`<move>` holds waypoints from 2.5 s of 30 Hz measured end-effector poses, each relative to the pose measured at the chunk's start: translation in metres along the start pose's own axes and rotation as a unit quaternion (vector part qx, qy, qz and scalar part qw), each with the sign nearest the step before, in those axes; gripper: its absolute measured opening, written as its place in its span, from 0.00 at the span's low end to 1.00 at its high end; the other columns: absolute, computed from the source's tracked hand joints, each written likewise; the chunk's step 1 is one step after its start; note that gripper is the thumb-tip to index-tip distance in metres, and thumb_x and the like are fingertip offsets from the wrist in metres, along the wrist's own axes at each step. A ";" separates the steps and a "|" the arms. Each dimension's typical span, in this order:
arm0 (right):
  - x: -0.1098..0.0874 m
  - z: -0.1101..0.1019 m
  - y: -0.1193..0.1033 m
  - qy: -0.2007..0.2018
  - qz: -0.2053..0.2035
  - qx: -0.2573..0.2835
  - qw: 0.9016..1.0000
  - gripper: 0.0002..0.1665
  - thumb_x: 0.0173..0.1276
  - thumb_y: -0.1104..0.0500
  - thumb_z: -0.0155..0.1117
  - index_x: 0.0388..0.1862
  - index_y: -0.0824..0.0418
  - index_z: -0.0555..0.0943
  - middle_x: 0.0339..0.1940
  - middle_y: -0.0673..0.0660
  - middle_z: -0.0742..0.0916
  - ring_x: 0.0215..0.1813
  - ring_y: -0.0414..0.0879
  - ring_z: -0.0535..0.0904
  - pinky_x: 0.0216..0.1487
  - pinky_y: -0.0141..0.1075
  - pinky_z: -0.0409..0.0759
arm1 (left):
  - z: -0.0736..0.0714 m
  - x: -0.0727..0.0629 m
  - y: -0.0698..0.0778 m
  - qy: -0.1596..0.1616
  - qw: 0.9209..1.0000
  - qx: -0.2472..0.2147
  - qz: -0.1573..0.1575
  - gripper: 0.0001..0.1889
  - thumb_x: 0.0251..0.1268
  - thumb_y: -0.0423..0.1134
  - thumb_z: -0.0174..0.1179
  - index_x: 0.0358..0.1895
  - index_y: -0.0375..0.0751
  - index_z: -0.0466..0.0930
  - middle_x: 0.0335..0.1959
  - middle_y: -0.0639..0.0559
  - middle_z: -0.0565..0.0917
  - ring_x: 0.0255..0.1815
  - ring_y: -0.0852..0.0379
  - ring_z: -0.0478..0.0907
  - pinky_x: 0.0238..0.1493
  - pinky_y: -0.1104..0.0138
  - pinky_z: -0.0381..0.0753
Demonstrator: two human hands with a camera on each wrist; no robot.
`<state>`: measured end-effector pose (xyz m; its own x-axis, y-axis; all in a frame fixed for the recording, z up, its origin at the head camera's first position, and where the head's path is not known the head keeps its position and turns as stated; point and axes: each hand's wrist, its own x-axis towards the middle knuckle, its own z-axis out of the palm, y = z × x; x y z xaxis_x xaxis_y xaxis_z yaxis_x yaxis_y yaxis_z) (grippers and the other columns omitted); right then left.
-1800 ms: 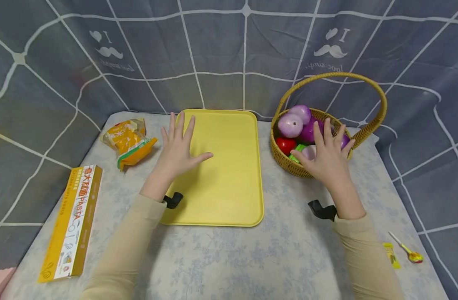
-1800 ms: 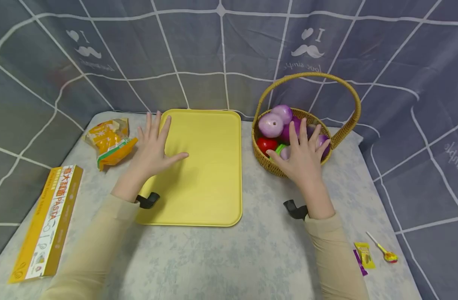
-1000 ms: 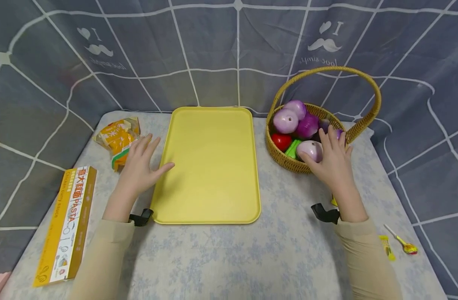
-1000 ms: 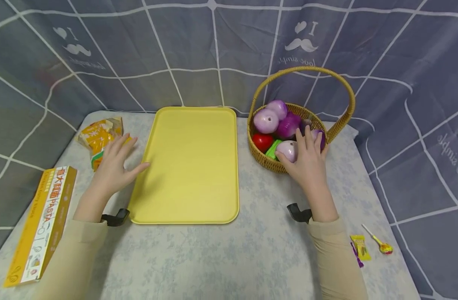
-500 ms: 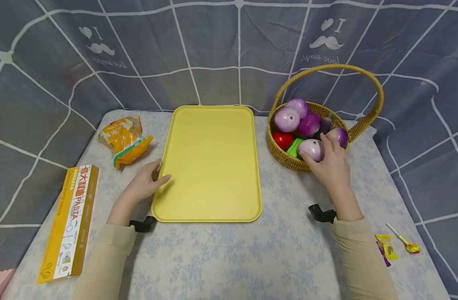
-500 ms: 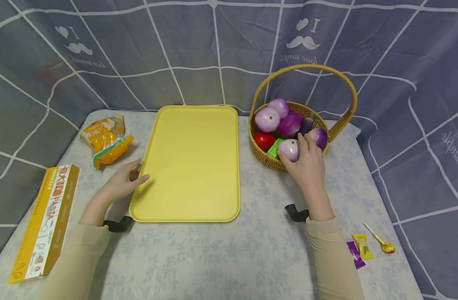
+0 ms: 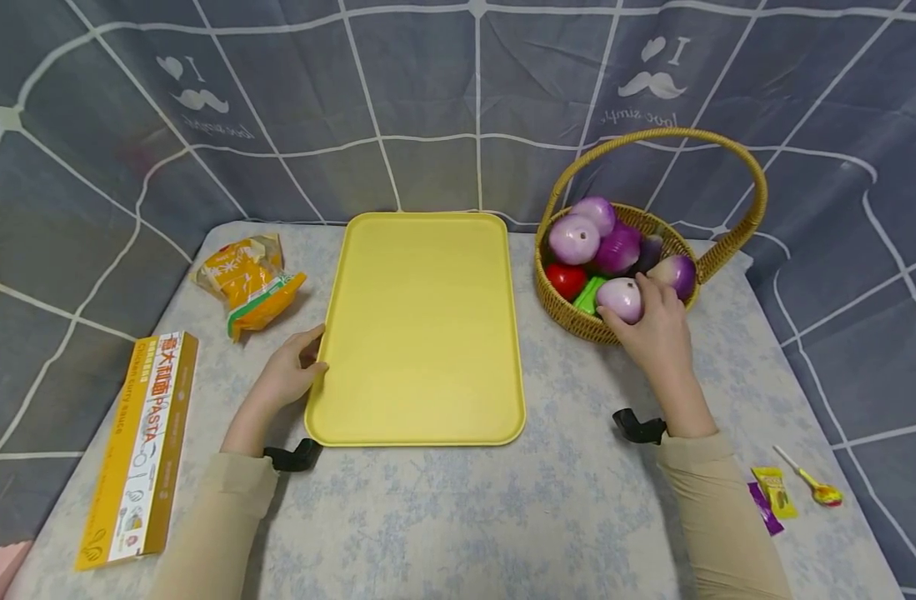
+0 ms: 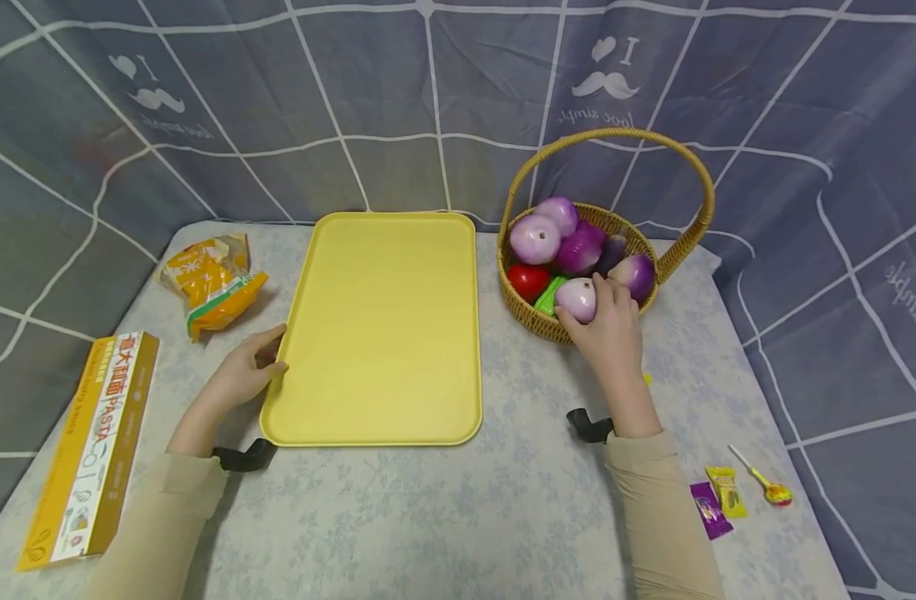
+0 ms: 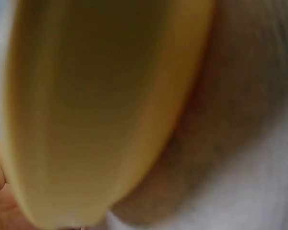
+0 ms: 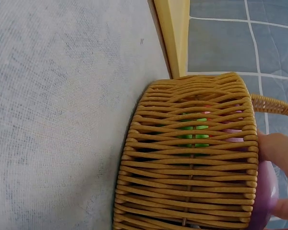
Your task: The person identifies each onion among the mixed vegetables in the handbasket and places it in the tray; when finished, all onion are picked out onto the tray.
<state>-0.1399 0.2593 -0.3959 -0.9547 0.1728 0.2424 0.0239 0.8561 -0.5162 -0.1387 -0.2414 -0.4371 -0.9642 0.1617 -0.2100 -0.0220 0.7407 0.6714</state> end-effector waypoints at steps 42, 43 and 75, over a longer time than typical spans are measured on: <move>0.051 0.138 -0.172 -0.163 -0.111 0.237 0.951 0.43 0.57 0.49 0.76 0.68 0.62 0.72 0.67 0.61 0.75 0.67 0.55 0.72 0.67 0.48 0.71 | 0.016 -0.020 0.004 -0.001 0.998 -0.050 -0.022 0.33 0.71 0.30 0.56 0.76 0.34 0.56 0.55 0.38 0.71 0.47 0.47 0.70 0.45 0.59 0.71; 0.054 0.145 -0.177 -0.176 -0.107 0.238 0.949 0.44 0.57 0.48 0.76 0.69 0.62 0.71 0.68 0.60 0.75 0.67 0.55 0.72 0.67 0.48 0.70 | 0.016 -0.021 0.004 -0.002 0.998 -0.051 -0.023 0.33 0.71 0.30 0.56 0.76 0.35 0.56 0.55 0.38 0.71 0.47 0.47 0.70 0.45 0.59 0.71; 0.055 0.127 -0.173 -0.195 -0.075 0.267 0.941 0.29 0.69 0.53 0.66 0.66 0.62 0.75 0.65 0.61 0.77 0.69 0.54 0.72 0.67 0.45 0.72 | 0.017 -0.014 0.011 -0.013 0.999 -0.025 -0.019 0.34 0.71 0.30 0.55 0.77 0.34 0.54 0.64 0.36 0.67 0.50 0.45 0.68 0.48 0.55 0.69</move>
<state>-0.2344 0.0583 -0.3977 -0.9741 -0.2118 0.0786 -0.1724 0.4717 -0.8648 -0.1212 -0.2240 -0.4391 -0.9554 0.1511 -0.2539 -0.0722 0.7139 0.6965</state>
